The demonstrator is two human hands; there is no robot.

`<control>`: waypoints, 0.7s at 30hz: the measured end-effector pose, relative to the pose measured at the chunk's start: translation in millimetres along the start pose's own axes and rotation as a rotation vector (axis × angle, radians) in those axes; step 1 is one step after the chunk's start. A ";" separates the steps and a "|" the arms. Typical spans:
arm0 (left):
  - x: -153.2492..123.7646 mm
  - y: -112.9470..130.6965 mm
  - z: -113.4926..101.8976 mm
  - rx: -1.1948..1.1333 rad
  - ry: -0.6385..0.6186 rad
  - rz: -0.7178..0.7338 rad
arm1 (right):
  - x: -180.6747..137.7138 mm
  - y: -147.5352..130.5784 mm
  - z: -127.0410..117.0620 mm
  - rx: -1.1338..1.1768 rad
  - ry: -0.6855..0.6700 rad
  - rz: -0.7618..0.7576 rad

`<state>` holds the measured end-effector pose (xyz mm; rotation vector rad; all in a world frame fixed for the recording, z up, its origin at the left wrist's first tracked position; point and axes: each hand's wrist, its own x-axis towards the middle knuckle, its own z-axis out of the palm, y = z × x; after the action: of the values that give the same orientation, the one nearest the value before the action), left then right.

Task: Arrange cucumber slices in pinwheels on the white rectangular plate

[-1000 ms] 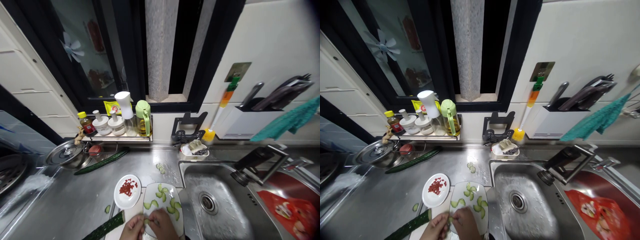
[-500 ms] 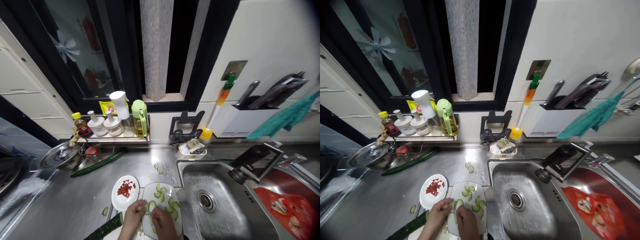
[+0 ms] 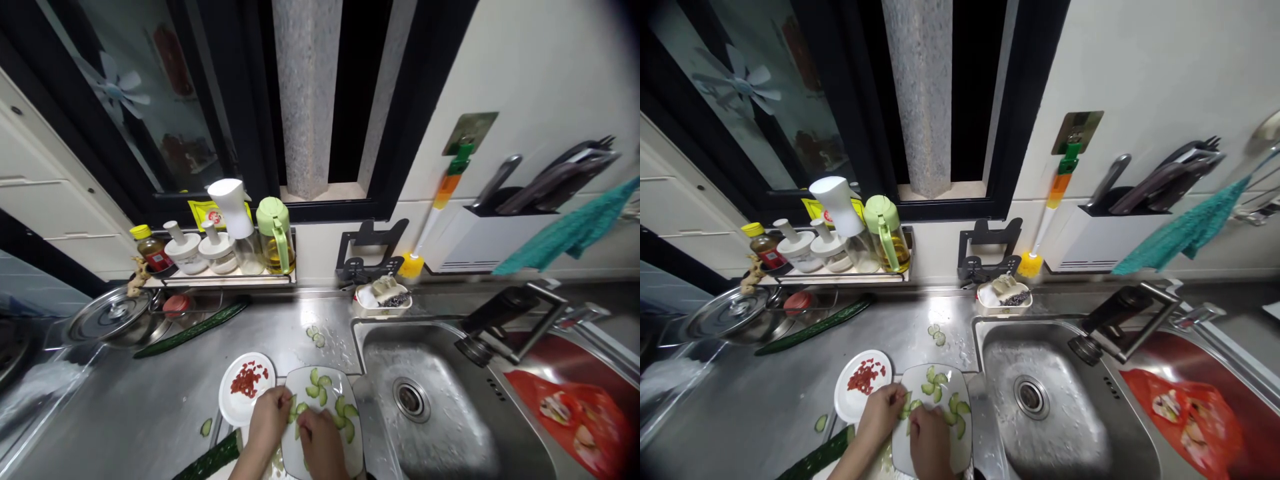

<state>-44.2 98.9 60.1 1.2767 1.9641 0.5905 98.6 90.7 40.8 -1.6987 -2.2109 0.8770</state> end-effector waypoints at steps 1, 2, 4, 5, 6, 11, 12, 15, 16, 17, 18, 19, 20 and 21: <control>0.4 0.5 0.1 0.012 -0.003 0.001 | 0.6 -0.2 1.1 -0.017 0.002 0.002; 0.7 0.9 0.1 0.023 -0.006 0.002 | 1.4 -0.3 2.4 -0.030 0.004 0.007; 1.3 1.6 0.5 0.043 -0.013 0.003 | 3.1 -0.6 4.0 -0.052 0.010 0.018; 1.6 2.0 0.8 0.054 -0.015 0.002 | 3.9 -1.1 4.0 -0.059 0.008 0.028; 1.9 2.2 1.2 0.066 -0.015 -0.001 | 4.5 -1.8 3.2 -0.064 0.002 0.036; 2.4 3.6 3.9 0.146 -0.012 -0.018 | 5.8 -6.8 -5.4 -0.088 -0.023 0.017; 2.4 4.0 4.4 0.164 -0.011 -0.018 | 5.8 -7.5 -6.6 -0.090 -0.020 0.002; 1.9 5.0 6.2 0.214 -0.012 -0.016 | 5.6 -9.4 -8.4 -0.110 -0.009 -0.040; 1.6 5.2 6.9 0.227 -0.014 -0.016 | 5.7 -10.3 -8.7 -0.128 -0.009 -0.046; 1.2 5.3 7.6 0.239 -0.017 -0.017 | 5.7 -11.2 -8.8 -0.151 -0.015 -0.047; 0.7 5.4 8.2 0.249 -0.019 -0.019 | 5.8 -12.1 -8.7 -0.174 -0.023 -0.047; 0.1 5.5 8.6 0.258 -0.021 -0.021 | 6.0 -12.8 -8.4 -0.194 -0.031 -0.048; -0.6 5.7 8.8 0.267 -0.023 -0.023 | 6.3 -13.1 -7.4 -0.209 -0.035 -0.049; -1.4 5.9 8.8 0.276 -0.021 -0.026 | 6.8 -12.9 -5.7 -0.219 -0.036 -0.050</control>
<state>-33.6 100.0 59.0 1.4121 2.0945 0.2979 89.1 96.8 51.6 -1.7226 -2.4402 0.6797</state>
